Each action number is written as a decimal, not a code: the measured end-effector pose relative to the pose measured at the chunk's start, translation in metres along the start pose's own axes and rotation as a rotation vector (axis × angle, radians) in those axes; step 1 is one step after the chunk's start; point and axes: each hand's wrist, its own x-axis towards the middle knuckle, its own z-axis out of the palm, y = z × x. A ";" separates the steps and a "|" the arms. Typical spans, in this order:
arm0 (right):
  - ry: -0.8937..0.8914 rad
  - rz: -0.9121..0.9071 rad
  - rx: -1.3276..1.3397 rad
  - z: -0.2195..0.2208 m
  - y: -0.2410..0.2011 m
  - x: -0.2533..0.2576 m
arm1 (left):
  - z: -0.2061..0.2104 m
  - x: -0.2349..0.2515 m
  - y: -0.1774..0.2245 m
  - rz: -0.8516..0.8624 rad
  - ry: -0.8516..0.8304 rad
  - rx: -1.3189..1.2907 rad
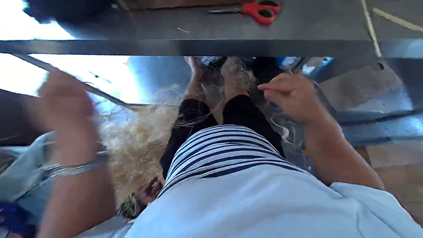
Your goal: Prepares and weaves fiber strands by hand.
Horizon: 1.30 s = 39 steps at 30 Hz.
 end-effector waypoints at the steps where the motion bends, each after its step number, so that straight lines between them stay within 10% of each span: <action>1: 0.020 -0.086 0.162 0.020 -0.021 0.014 | 0.034 -0.009 0.024 -0.044 0.007 -0.091; 6: -0.030 -0.219 0.570 0.088 -0.067 0.056 | 0.137 -0.002 0.043 -0.089 -0.350 -0.608; 17: 0.013 -0.230 0.930 0.110 -0.059 0.062 | 0.144 -0.009 0.028 -0.341 -0.649 -0.934; 22: -0.034 0.024 1.215 0.070 -0.049 0.064 | 0.121 -0.024 0.002 0.068 -0.395 0.050; 25: 0.070 0.030 1.152 0.038 -0.029 0.057 | 0.069 -0.039 -0.020 0.021 -0.347 0.506; 34: 0.453 0.052 1.072 0.008 0.018 0.057 | -0.018 -0.080 -0.096 -0.717 -0.416 0.917; 39: 0.277 -0.012 1.068 0.027 -0.007 0.063 | -0.004 -0.031 -0.042 -0.439 -0.178 0.742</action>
